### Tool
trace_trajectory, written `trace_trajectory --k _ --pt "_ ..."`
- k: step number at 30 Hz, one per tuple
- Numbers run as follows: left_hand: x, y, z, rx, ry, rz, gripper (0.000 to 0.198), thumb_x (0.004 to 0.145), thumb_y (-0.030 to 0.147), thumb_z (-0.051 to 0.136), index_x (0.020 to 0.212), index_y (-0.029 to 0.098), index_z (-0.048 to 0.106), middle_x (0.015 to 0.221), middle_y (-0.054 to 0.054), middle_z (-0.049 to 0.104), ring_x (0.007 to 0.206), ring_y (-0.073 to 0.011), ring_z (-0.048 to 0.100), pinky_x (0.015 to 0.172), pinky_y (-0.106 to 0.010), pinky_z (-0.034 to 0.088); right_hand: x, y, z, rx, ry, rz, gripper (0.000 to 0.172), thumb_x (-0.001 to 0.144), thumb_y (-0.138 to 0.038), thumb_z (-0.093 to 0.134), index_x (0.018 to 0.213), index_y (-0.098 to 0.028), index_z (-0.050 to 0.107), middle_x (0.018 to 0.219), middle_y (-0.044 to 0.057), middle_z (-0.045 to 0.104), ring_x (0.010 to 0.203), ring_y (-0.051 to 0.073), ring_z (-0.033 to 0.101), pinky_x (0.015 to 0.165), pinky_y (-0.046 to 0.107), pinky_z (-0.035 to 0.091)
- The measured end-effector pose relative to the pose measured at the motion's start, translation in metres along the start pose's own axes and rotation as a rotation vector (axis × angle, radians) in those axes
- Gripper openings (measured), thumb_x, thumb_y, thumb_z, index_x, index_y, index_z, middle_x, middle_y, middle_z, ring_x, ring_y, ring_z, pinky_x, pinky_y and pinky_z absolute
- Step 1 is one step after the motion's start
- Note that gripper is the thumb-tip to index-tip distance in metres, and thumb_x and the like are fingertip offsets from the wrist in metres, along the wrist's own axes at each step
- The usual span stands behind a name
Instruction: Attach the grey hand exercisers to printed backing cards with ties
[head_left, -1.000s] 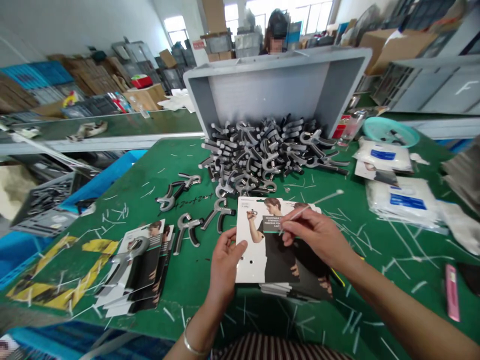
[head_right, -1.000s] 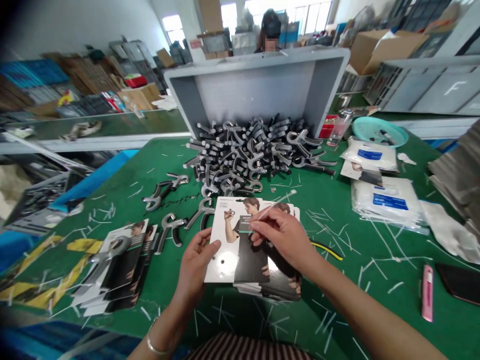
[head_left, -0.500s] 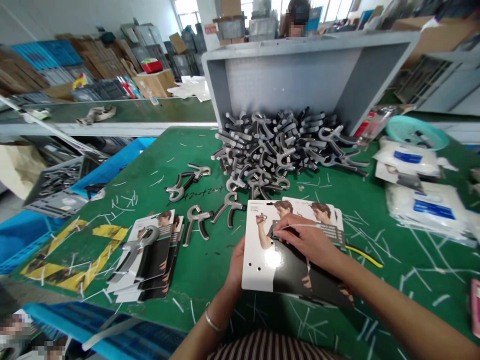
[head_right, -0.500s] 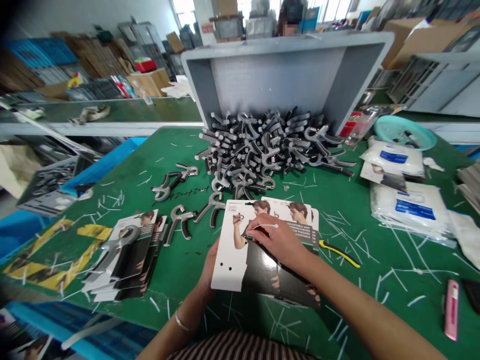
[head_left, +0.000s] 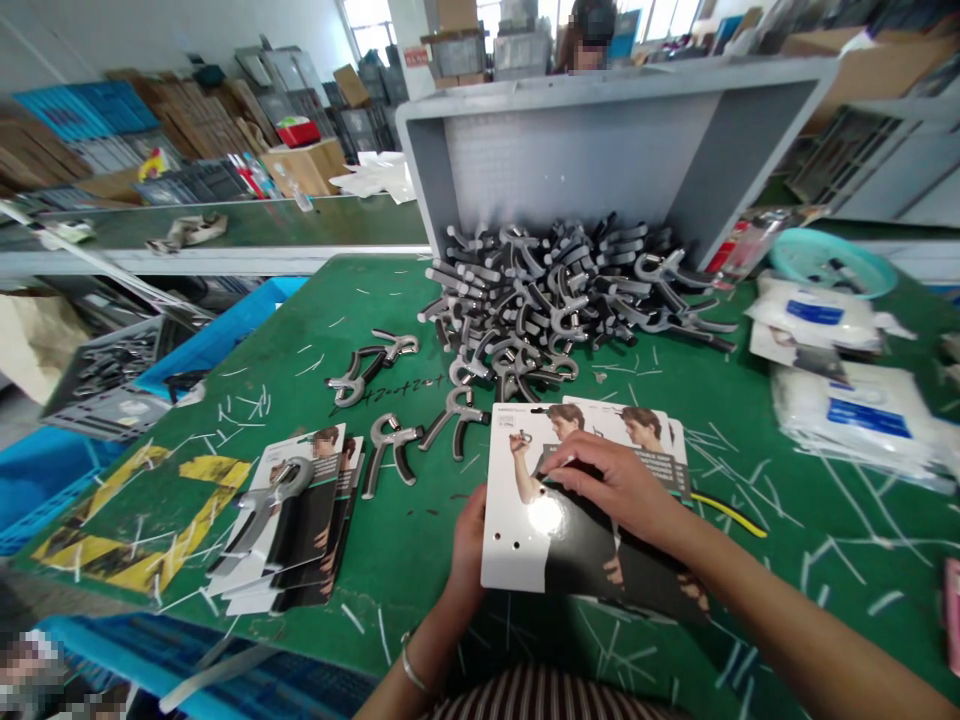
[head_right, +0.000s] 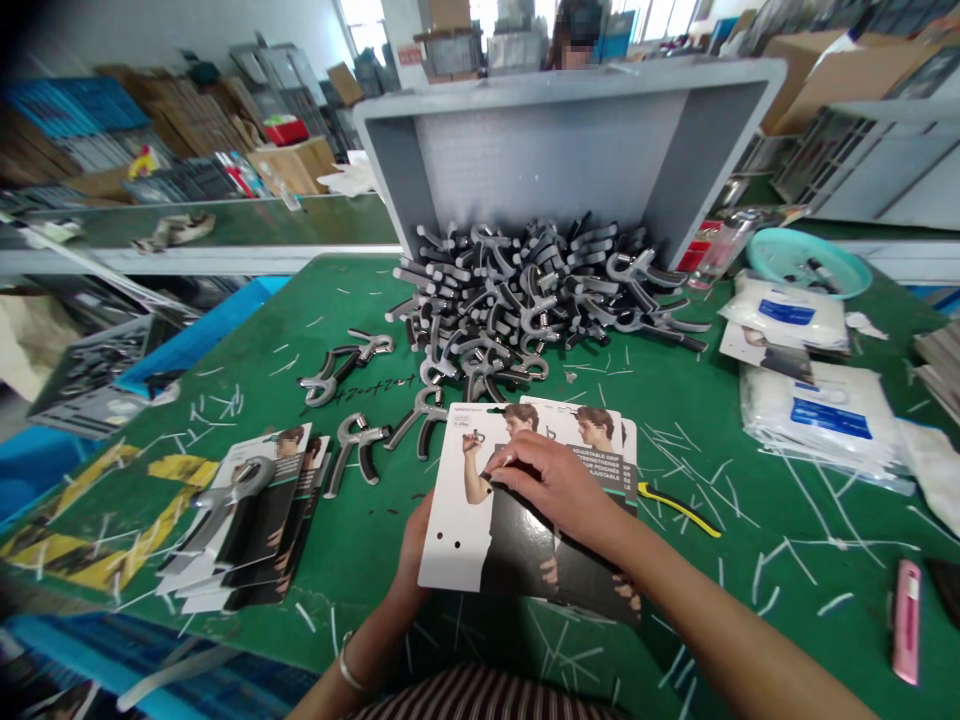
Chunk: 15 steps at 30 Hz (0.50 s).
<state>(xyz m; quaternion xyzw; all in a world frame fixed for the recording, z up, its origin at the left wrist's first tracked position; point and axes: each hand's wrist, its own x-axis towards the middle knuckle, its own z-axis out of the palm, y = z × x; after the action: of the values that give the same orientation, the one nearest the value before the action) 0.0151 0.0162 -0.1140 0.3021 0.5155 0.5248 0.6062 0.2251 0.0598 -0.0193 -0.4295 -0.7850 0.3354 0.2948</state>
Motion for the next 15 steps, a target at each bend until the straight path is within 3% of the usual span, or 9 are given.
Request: trace_trajectory --k 2,5,8,11,15 --pt "-0.011 0.005 -0.01 0.037 -0.013 -0.004 0.022 0.061 0.016 0.085 0.071 0.015 0.065 0.067 0.002 0.065 0.061 -0.0123 0.057 0.057 -0.021 0.045 -0.002 0.0 -0.001 0.02 -0.011 0.003 0.014 0.098 -0.026 0.056 0.099 -0.022 0.07 0.096 0.003 0.068 0.091 0.016 0.063 0.084 0.028 0.045" --pt "-0.022 0.015 -0.018 0.087 -0.029 0.012 0.018 0.066 0.019 0.079 0.075 0.017 0.064 0.071 0.002 0.068 0.065 -0.0137 0.061 0.06 -0.021 0.046 -0.001 0.001 0.001 -0.028 -0.02 -0.022 0.015 0.098 -0.026 0.056 0.098 -0.021 0.069 0.095 0.003 0.068 0.092 0.017 0.063 0.084 0.029 0.045" --pt "-0.026 0.02 -0.02 0.248 -0.191 0.068 0.007 0.074 0.022 0.073 0.074 0.016 0.069 0.079 -0.002 0.072 0.077 -0.0186 0.066 0.072 -0.027 0.05 0.001 0.001 0.004 -0.068 -0.023 -0.026 0.015 0.099 -0.027 0.055 0.097 -0.021 0.068 0.095 0.003 0.068 0.092 0.018 0.063 0.084 0.03 0.045" --pt "-0.024 0.011 -0.021 0.324 -0.358 0.145 0.007 0.07 0.022 0.076 0.073 0.016 0.073 0.082 -0.005 0.075 0.083 -0.0232 0.067 0.082 -0.034 0.052 0.002 0.0 0.004 -0.078 -0.024 -0.03 0.015 0.099 -0.027 0.053 0.097 -0.021 0.068 0.097 0.003 0.068 0.093 0.018 0.063 0.085 0.03 0.045" --pt "-0.016 -0.005 -0.014 0.253 -0.234 0.192 0.016 0.071 0.027 0.075 0.081 0.015 0.074 0.086 -0.006 0.075 0.081 -0.0241 0.066 0.081 -0.035 0.053 0.0 0.001 0.005 -0.102 -0.028 -0.041 0.015 0.099 -0.027 0.053 0.099 -0.022 0.067 0.098 0.003 0.067 0.094 0.018 0.062 0.085 0.031 0.045"
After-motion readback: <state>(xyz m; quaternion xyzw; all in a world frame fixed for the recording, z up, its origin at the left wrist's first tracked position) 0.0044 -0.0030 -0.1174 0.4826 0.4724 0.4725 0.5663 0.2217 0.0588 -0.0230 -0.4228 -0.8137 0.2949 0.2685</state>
